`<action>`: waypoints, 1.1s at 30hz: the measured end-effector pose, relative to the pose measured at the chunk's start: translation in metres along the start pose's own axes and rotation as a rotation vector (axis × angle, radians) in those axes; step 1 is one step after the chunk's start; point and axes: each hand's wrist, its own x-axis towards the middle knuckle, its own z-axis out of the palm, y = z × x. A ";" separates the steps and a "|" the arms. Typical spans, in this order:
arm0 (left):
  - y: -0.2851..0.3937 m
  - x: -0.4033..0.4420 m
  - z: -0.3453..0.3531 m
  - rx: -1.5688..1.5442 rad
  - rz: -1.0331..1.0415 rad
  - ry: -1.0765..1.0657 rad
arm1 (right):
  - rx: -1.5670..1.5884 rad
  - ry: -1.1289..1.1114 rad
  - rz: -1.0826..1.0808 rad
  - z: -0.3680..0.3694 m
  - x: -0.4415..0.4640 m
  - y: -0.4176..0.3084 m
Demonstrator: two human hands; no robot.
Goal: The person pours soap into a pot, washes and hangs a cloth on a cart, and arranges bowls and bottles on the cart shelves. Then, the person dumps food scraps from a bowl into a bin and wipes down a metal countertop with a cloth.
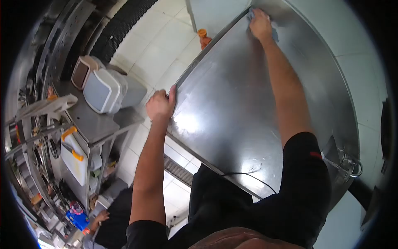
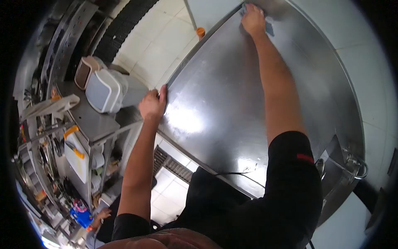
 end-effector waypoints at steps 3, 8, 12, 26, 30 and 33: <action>0.000 -0.002 -0.003 -0.027 -0.012 -0.028 | 0.097 -0.065 -0.040 -0.001 -0.003 -0.032; -0.005 -0.005 -0.006 -0.072 0.024 -0.034 | 0.286 -0.138 -0.150 -0.064 -0.110 -0.163; -0.013 -0.010 -0.001 -0.229 0.040 0.031 | 0.480 -0.407 -0.217 -0.120 -0.156 -0.223; -0.053 -0.098 0.064 -1.968 -0.468 0.298 | 0.368 -0.278 -0.107 -0.123 -0.189 -0.288; -0.051 -0.105 0.060 -2.112 -0.353 0.287 | 0.721 -0.377 -0.360 -0.128 -0.232 -0.346; -0.053 -0.107 0.061 -2.084 -0.261 0.351 | 0.808 -0.453 -0.425 -0.139 -0.243 -0.373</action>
